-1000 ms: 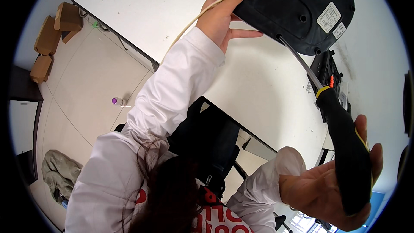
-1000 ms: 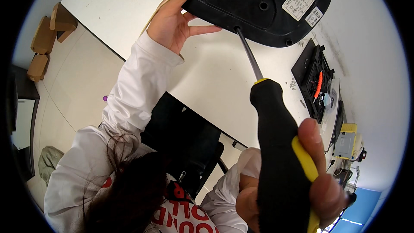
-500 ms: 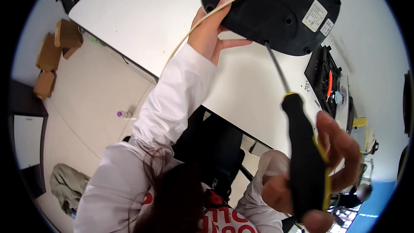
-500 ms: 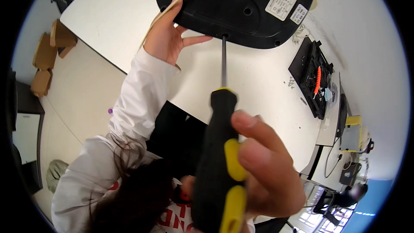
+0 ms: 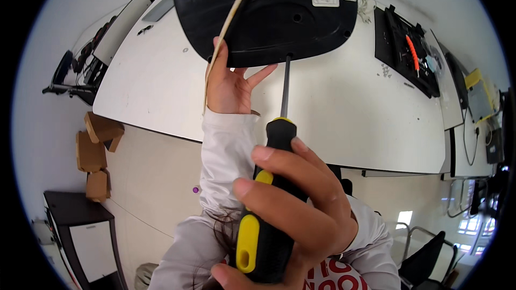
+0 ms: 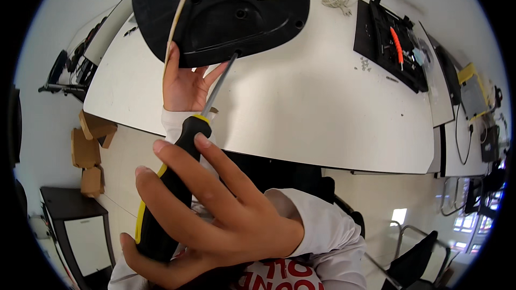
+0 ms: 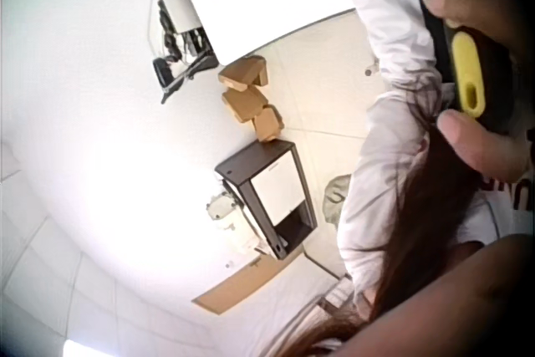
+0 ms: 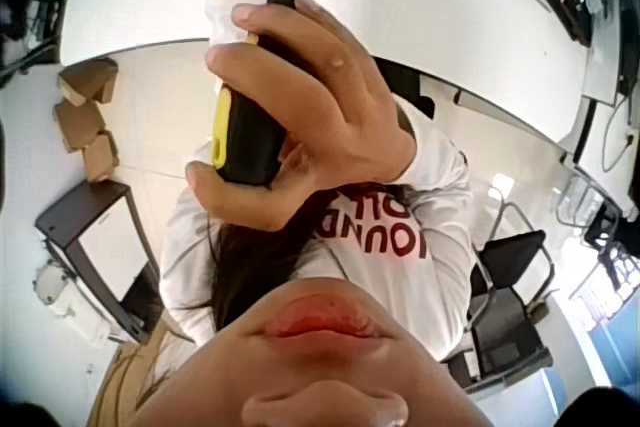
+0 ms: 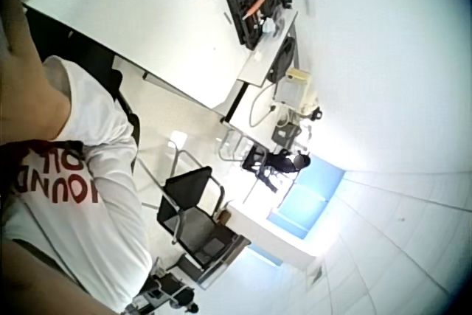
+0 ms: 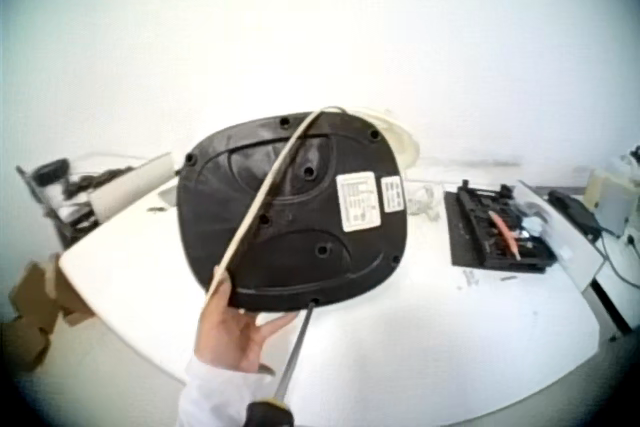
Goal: The person uses a screwdriver to remove screws from the underside of a black electronic device base. They place the screws on the table and continue unscrewing multiple fasteners to disassemble the unit.
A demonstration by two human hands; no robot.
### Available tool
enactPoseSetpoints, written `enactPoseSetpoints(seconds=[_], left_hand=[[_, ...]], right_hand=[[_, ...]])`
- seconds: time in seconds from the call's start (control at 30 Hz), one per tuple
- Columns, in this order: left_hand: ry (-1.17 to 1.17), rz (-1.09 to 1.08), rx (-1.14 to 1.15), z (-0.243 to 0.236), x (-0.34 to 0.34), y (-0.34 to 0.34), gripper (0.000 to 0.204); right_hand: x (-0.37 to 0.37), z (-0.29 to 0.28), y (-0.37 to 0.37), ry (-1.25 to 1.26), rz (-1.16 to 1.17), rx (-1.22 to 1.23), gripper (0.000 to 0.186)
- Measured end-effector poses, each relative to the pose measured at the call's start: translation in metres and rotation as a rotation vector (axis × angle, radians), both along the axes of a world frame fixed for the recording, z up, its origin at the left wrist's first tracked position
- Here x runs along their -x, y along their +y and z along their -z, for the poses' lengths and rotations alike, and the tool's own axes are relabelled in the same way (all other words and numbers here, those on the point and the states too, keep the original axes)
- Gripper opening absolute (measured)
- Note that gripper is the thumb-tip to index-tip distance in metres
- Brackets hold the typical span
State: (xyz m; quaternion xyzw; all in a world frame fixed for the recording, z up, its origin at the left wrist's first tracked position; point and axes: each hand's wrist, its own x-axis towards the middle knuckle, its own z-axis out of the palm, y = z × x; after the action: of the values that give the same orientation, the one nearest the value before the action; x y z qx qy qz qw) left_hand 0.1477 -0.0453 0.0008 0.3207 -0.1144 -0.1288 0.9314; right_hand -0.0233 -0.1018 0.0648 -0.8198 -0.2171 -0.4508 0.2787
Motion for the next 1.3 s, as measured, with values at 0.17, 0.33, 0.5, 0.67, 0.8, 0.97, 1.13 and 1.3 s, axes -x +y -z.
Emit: enactPoseSetpoints(seconds=[0.17,0.33,0.5,0.67,0.8,0.97,1.13,1.3], left_hand=[[-0.026,-0.019,-0.021,-0.001,0.001,0.002,0.041],[-0.042,-0.018,-0.019,0.002,0.001,0.004,0.037],[-0.019,-0.008,-0.011,0.005,-0.001,0.003,0.033],[-0.016,-0.031,-0.035,0.002,0.000,0.005,0.032],[-0.024,-0.036,-0.052,0.006,-0.002,0.004,0.032],[-0.032,-0.012,-0.033,0.005,-0.001,0.005,0.033],[-0.035,-0.010,-0.009,0.005,0.001,0.005,0.032],[0.016,-0.041,-0.016,0.003,0.011,-0.009,0.033]], right_hand=[[0.003,0.009,0.012,0.016,-0.007,-0.162,0.040],[-0.023,0.006,0.013,-0.426,0.156,-0.045,0.055],[-0.022,0.016,0.005,-0.404,0.098,0.007,0.050],[-0.011,-0.002,0.004,-0.238,-0.006,-0.056,0.039],[0.011,-0.002,0.016,0.200,-0.138,-0.274,0.034],[-0.010,0.013,0.009,-0.178,-0.107,-0.215,0.028],[-0.003,0.004,0.010,-0.265,-0.158,-0.471,0.035],[0.036,0.007,-0.025,0.084,0.057,-0.446,0.056]])
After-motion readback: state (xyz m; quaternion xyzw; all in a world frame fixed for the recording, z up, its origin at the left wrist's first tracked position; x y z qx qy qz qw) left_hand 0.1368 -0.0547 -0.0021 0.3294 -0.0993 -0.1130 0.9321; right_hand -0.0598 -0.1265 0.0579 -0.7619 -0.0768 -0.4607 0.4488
